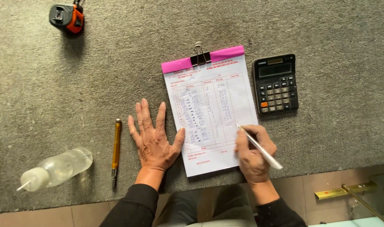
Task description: Using a calculator to compute values and recording them on a paper form attached to a clipboard.
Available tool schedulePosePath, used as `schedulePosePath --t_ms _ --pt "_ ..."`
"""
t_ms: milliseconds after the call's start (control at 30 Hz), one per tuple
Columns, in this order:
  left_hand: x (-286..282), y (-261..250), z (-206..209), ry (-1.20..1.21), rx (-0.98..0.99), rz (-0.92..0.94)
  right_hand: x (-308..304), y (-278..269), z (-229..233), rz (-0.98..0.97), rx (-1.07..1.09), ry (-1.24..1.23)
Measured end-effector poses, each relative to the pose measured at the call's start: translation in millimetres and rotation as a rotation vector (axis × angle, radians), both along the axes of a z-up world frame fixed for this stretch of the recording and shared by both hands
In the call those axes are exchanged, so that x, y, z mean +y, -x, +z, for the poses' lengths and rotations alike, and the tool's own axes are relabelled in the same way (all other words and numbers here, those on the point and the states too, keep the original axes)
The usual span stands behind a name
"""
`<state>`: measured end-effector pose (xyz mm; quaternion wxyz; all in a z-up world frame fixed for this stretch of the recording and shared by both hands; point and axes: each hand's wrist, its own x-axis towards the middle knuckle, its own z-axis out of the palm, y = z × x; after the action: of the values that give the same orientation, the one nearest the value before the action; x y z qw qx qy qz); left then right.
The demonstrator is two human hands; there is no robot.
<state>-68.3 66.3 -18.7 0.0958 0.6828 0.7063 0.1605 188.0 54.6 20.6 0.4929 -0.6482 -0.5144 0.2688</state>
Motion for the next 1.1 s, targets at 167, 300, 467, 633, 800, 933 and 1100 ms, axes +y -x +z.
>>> schedulePosePath --t_ms 167,300,467,633,800,933,1100 --pt "-0.5 3.2 -4.2 -0.043 0.024 -0.012 -10.8 -40.3 1.9 0.135 -0.135 -0.073" --pt "-0.3 2.5 -3.5 -0.056 0.035 -0.018 -8.8 -80.7 0.3 0.11 -0.393 0.023" --pt "5.3 -2.6 3.2 -0.063 0.095 -0.024 -1.8 -108.0 -16.9 0.146 -0.738 0.096" --pt "1.6 0.1 3.2 -0.07 0.032 0.0 9.1 -102.6 -12.0 0.238 -0.761 0.217" --pt "1.6 0.4 1.4 -0.059 0.041 0.0 24.6 -97.7 -7.0 0.292 -0.782 0.384" --pt "1.9 -1.1 4.4 -0.051 0.021 0.002 26.9 -113.6 -19.9 0.26 -0.793 0.255" --pt "2.2 -0.3 2.8 -0.068 0.014 -0.003 47.6 -130.3 -10.0 0.187 -0.787 0.329"
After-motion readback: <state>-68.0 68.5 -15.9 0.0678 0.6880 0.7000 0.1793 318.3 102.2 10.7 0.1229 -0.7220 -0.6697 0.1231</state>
